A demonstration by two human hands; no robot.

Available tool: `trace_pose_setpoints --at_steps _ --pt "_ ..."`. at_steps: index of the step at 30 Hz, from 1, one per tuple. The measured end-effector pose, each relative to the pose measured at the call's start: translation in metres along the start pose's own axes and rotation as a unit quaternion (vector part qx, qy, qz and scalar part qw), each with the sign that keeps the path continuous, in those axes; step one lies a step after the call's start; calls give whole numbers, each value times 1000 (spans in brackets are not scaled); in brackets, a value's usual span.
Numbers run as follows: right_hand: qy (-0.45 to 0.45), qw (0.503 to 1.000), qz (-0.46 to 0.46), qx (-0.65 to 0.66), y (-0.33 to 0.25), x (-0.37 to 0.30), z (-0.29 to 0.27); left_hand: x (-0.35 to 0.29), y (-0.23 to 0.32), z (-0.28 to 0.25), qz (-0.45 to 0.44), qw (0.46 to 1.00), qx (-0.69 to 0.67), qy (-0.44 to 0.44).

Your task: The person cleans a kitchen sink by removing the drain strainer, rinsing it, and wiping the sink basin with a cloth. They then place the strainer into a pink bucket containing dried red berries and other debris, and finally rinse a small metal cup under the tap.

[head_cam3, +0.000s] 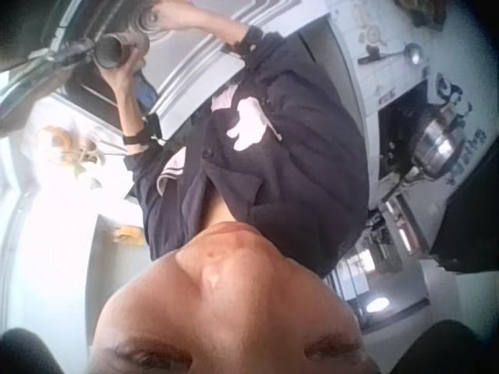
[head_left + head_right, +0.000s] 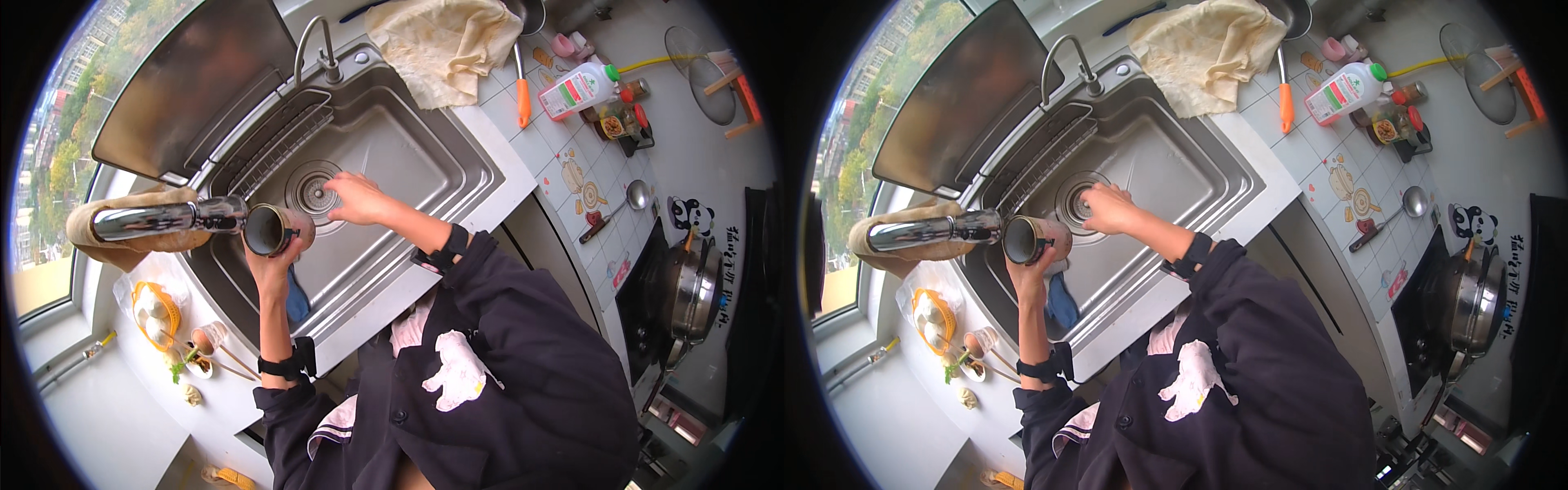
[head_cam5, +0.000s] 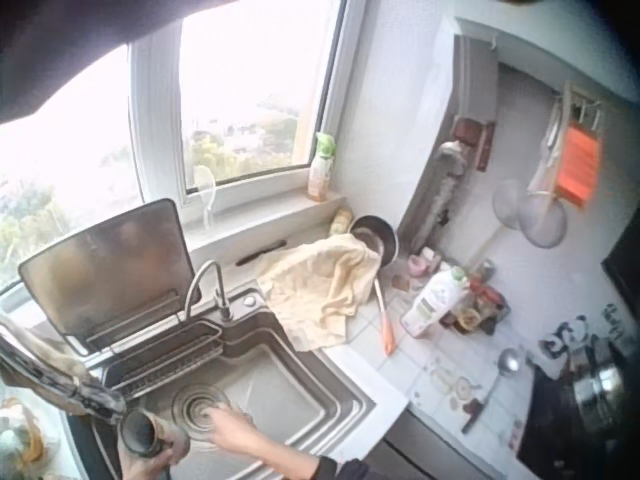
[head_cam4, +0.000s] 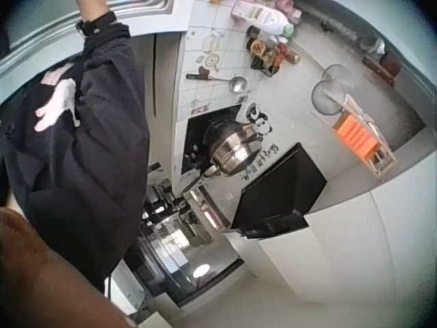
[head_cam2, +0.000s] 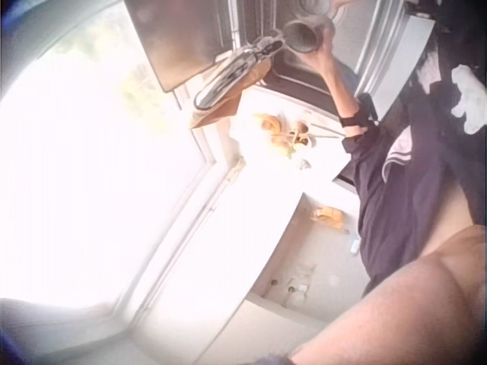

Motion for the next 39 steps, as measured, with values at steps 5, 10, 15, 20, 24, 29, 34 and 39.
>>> trace_pose_setpoints --at_steps 5,10,15,20,24,29,34,39 --pt "66 995 4 71 14 -7 -25 3 5 13 -1 1000 10 -28" --pt "128 977 90 147 30 -7 -55 7 11 35 33 998 16 -59" --pt "125 984 85 92 27 -6 -70 9 17 47 46 997 26 -56" --pt "66 987 125 72 35 3 -64 7 23 52 67 996 33 -38" --pt "8 990 89 106 37 10 -53 7 22 52 63 997 37 -19" --pt "42 995 10 87 42 30 -82 6 23 51 64 997 46 8" --pt "253 964 -65 -47 61 120 -193 3 22 45 54 997 37 42" --pt "290 938 25 -190 114 245 -264 -4 20 35 46 994 40 89"
Point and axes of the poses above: each hand's wrist, its own x-axis towards the middle knuckle, its own z-axis out of the palm, y = z × x, the point moved 9 cm from there along x, towards the middle knuckle, and after that the axes turned 6 degrees about y, right-handed, at the moved point
